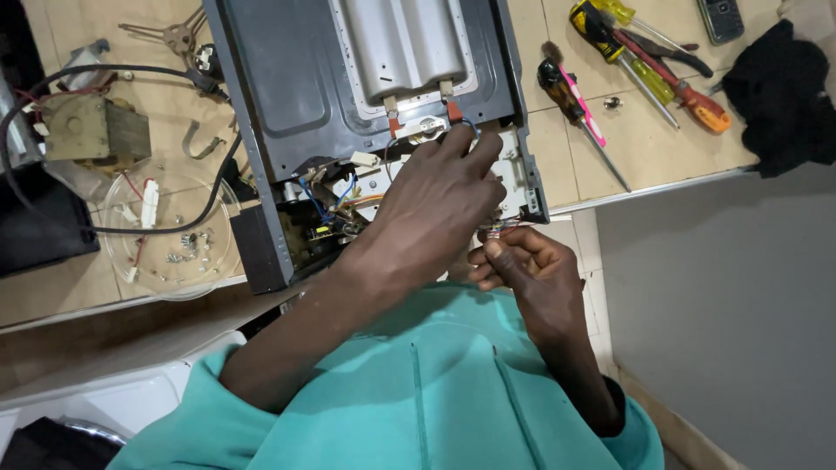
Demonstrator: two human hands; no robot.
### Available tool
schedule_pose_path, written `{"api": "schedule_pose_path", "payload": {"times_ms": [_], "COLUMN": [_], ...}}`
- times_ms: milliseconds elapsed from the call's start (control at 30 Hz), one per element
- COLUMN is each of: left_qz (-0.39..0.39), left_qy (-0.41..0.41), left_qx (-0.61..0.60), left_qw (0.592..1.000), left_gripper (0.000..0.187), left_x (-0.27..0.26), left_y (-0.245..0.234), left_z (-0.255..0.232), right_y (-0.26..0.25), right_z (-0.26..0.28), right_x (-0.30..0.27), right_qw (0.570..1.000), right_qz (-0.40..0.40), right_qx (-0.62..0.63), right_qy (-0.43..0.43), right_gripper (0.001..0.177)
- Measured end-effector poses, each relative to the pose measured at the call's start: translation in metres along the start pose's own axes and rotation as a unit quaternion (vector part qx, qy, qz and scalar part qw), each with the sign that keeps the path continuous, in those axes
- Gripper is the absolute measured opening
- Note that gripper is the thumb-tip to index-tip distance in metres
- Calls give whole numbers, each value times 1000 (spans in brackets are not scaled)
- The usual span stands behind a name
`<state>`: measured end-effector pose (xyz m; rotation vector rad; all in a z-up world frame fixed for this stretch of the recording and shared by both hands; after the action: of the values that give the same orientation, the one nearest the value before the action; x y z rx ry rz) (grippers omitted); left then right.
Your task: Repairing a microwave oven by inspecting and manipulating the internal wiring and connectors.
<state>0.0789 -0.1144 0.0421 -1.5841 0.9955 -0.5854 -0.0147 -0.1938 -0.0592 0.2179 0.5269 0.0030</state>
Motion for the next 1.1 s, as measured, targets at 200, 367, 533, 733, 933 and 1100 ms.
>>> {"api": "schedule_pose_path", "payload": {"times_ms": [200, 367, 533, 733, 933, 1100], "left_qz": [24, 18, -12, -27, -35, 2], "left_qy": [10, -4, -3, -9, 16, 5], "left_qx": [6, 60, 28, 12, -2, 2], "left_qw": [1000, 998, 1000, 1000, 999, 1000], "left_gripper": [7, 12, 9, 11, 14, 8], "left_x": [7, 6, -1, -1, -1, 4], "left_y": [5, 10, 6, 4, 0, 5], "left_z": [2, 1, 3, 4, 1, 4], "right_y": [-3, -3, -1, 3, 0, -2], "right_z": [-1, -3, 4, 7, -10, -17], "right_x": [6, 11, 12, 12, 18, 19], "right_qw": [999, 999, 997, 995, 997, 994], "right_qz": [3, 4, -8, 28, 73, 50], "right_qx": [8, -3, -51, -49, 13, 83], "right_qy": [-38, -35, -54, -81, -32, -43], "right_gripper": [20, 32, 38, 33, 31, 29]}}
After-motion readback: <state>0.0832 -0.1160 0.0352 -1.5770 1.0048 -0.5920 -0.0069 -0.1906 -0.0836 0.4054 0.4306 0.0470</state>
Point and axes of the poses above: each hand's wrist, its own x-axis towards the middle knuckle, its own y-axis out of the palm, z = x × y, the point moved 10 cm from there along x, towards the middle knuckle, and after that the axes turned 15 degrees about z, right-handed, at the moved point
